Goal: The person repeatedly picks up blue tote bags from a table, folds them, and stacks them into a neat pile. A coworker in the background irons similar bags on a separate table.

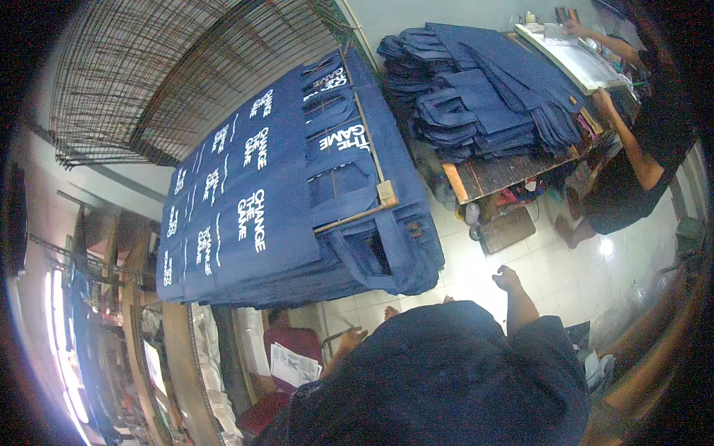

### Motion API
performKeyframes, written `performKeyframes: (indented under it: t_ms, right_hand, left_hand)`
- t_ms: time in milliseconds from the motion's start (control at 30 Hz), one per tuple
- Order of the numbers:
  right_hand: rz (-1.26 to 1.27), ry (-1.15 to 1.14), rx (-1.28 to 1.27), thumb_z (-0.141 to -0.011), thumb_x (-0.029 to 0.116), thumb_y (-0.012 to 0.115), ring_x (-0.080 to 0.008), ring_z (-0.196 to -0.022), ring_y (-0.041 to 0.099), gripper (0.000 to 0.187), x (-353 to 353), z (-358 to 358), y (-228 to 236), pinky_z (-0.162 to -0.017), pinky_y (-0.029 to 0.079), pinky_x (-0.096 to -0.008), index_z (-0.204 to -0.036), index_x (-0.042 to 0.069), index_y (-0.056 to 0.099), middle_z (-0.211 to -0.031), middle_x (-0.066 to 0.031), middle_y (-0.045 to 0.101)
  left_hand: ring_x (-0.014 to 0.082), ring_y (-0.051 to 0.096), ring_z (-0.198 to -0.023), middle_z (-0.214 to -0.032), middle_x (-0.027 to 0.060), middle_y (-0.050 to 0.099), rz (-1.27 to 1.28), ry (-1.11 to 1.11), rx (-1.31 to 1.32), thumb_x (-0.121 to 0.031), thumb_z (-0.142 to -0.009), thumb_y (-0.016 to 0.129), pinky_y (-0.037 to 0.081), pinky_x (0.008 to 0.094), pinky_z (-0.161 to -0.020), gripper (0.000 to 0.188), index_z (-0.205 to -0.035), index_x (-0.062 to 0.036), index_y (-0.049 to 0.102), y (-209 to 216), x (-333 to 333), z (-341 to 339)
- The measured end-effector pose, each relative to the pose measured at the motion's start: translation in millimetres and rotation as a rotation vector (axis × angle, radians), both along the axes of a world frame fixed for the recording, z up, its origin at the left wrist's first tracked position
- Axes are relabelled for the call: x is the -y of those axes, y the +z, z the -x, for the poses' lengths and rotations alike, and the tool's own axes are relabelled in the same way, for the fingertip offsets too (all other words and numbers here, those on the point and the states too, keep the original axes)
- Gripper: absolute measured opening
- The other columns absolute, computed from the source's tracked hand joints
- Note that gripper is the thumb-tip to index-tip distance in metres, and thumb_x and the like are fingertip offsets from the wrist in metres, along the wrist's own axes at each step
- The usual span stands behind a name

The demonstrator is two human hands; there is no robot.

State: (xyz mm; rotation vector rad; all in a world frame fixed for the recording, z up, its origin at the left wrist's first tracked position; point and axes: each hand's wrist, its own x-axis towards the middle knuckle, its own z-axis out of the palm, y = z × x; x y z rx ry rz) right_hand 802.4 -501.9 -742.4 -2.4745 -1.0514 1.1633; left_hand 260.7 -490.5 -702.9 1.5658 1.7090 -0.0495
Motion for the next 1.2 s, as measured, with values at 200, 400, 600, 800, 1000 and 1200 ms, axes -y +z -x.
performKeyframes:
  t_ms: [200,400,600,800,1000,1200]
  right_hand:
    - [0.002,-0.057,-0.032,-0.069,0.031,0.064,-0.0326,-0.097,0.058,0.039,20.8,-14.9,-16.0,-0.084,0.046,-0.0383,-0.096,0.004,0.06,-0.098,-0.0214,0.061]
    - [0.008,-0.04,-0.007,-0.068,0.031,0.064,-0.0331,-0.097,0.058,0.041,20.8,-22.2,-33.1,-0.085,0.046,-0.0385,-0.098,0.003,0.06,-0.099,-0.0222,0.061]
    - [-0.033,0.058,0.042,-0.071,0.029,0.065,-0.0304,-0.089,0.061,0.043,-4.2,-4.7,-1.5,-0.08,0.047,-0.0359,-0.103,0.001,0.058,-0.092,-0.0226,0.062]
    - [-0.037,0.068,-0.015,-0.07,0.031,0.064,-0.0332,-0.096,0.059,0.043,-15.5,4.9,5.3,-0.084,0.046,-0.037,-0.102,0.002,0.059,-0.098,-0.0237,0.061]
    - [-0.034,0.039,0.007,-0.069,0.03,0.064,-0.0334,-0.094,0.059,0.043,-5.5,-0.9,-3.3,-0.083,0.046,-0.0364,-0.1,0.002,0.059,-0.097,-0.0242,0.061]
    - [-0.046,0.007,-0.018,-0.069,0.029,0.065,-0.0288,-0.08,0.063,0.041,14.2,-6.4,-29.9,-0.072,0.05,-0.0353,-0.098,0.0,0.059,-0.085,-0.0217,0.063]
  left_hand:
    - [0.0222,0.062,-0.08,-0.089,0.0175,0.064,0.196,0.216,0.139,-0.031,-0.08,0.063,0.048,0.0302,-0.072,0.041,-0.109,-0.0022,0.058,-86.8,59.6,68.9]
    - [0.021,0.062,-0.079,-0.089,0.0161,0.065,0.199,0.351,0.195,-0.027,-0.081,0.063,0.047,0.0305,-0.07,0.041,-0.112,-0.0022,0.056,-93.6,80.3,81.3]
    - [0.0219,0.062,-0.077,-0.085,0.0147,0.065,0.091,0.23,0.103,-0.04,-0.077,0.065,0.047,0.0313,-0.071,0.051,-0.112,-0.0032,0.057,-88.3,62.6,60.7]
    - [0.0228,0.062,-0.079,-0.08,0.0137,0.065,0.093,0.28,0.226,-0.046,-0.075,0.065,0.047,0.0323,-0.073,0.056,-0.112,-0.0048,0.057,-65.8,50.0,64.0]
    - [0.0232,0.062,-0.08,-0.081,0.0146,0.065,0.0,0.118,0.056,-0.046,-0.075,0.065,0.047,0.0329,-0.072,0.056,-0.112,-0.004,0.057,-39.5,55.9,50.0]
    - [0.0249,0.063,-0.083,-0.086,0.0159,0.065,0.143,0.116,-0.012,-0.048,-0.076,0.063,0.048,0.0333,-0.072,0.058,-0.114,-0.0046,0.056,-79.5,58.5,97.4]
